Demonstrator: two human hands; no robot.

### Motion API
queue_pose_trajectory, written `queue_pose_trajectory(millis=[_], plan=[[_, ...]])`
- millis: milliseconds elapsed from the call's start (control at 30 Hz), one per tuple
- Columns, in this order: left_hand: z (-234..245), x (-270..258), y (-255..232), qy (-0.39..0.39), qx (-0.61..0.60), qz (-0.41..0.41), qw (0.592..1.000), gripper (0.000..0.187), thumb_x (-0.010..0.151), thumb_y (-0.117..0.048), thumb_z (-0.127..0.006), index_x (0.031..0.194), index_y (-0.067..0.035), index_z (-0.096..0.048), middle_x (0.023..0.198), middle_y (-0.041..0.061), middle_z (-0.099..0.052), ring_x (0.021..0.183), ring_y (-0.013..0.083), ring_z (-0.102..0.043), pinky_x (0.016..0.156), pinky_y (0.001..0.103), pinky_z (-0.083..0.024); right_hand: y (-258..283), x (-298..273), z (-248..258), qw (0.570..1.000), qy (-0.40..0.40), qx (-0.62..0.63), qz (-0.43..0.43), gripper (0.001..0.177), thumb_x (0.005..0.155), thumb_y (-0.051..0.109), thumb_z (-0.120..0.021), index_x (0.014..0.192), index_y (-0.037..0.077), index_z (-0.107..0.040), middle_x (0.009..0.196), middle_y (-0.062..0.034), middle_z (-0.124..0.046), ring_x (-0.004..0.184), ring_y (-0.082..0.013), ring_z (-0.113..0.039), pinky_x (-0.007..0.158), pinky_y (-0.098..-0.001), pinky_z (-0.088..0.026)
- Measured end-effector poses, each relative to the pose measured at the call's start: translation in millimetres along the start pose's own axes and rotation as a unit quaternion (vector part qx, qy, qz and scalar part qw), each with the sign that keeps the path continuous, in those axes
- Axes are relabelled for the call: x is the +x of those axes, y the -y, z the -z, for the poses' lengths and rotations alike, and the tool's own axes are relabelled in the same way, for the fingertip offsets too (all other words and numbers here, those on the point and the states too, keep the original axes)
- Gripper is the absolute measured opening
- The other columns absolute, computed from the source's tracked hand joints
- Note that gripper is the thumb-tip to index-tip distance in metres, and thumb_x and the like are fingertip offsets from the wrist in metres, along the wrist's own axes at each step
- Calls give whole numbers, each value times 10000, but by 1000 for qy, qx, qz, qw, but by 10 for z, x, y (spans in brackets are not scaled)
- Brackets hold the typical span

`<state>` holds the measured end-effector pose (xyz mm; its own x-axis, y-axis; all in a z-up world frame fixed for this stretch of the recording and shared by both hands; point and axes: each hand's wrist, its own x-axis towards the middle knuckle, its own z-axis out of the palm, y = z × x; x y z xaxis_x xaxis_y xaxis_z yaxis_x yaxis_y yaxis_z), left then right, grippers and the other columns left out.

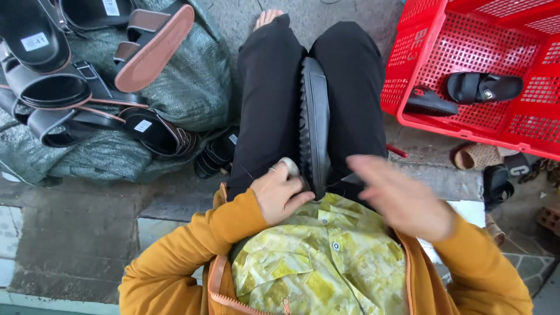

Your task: Hand-stitching the sole of a black sandal to repair it.

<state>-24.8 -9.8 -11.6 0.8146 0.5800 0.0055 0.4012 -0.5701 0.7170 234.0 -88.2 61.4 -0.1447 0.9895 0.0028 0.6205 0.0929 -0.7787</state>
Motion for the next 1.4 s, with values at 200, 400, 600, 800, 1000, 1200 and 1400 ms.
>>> queue_pose_trajectory(millis=[200,400,600,800,1000,1200,1400], plan=[[417,455,3,10,-531,3,847,192,972,-171,-549,965,-128,-736,1144,111,-453,1024,198,-446,942,346,-394,-67,-28,-293,969,95,185,-135,180,807,96,-646,965,106,-731,622,-91,-711,568,-282,-711,462,-319,-557],[345,1062,433,-106,-651,159,735,513,1001,-337,-433,622,-18,-569,403,95,-474,387,137,-432,427,218,-313,-102,282,-382,974,88,182,-107,140,762,83,-656,853,148,-741,538,1,-639,453,-154,-603,484,-293,-514],[716,824,632,-266,218,0,939,378,946,-423,-628,994,-48,-637,802,104,-478,775,282,-569,760,366,-483,-115,106,-350,982,67,-162,68,379,934,138,-392,1256,203,-581,926,15,-548,703,-137,-615,551,-271,-523],[213,310,29,-143,-61,-71,985,595,803,-538,-649,1085,-15,-622,969,173,-574,909,353,-625,839,417,-525,-28,126,-318,967,72,-232,83,342,935,164,-407,1207,215,-607,921,1,-552,635,-158,-579,488,-298,-501],[43,277,34,-152,-131,-75,977,507,810,-413,-707,1063,13,-599,870,159,-521,791,375,-614,703,425,-533,-51,75,-299,939,110,-310,97,377,921,166,-402,1249,240,-571,927,-2,-529,608,-158,-535,475,-295,-488],[-284,276,130,-219,-154,-67,961,533,755,-413,-769,1102,-29,-643,1004,149,-589,882,323,-659,767,377,-557,-250,69,-645,951,71,-275,122,317,891,198,-390,1143,120,-565,817,-6,-488,626,-176,-567,467,-299,-493],[-65,121,-67,-226,-125,-1,966,401,771,-447,-747,619,-124,-562,827,37,-577,633,218,-628,515,301,-508,-228,-18,-638,981,19,-185,55,241,893,179,-560,1121,114,-607,877,-27,-592,629,-226,-639,472,-336,-521]])
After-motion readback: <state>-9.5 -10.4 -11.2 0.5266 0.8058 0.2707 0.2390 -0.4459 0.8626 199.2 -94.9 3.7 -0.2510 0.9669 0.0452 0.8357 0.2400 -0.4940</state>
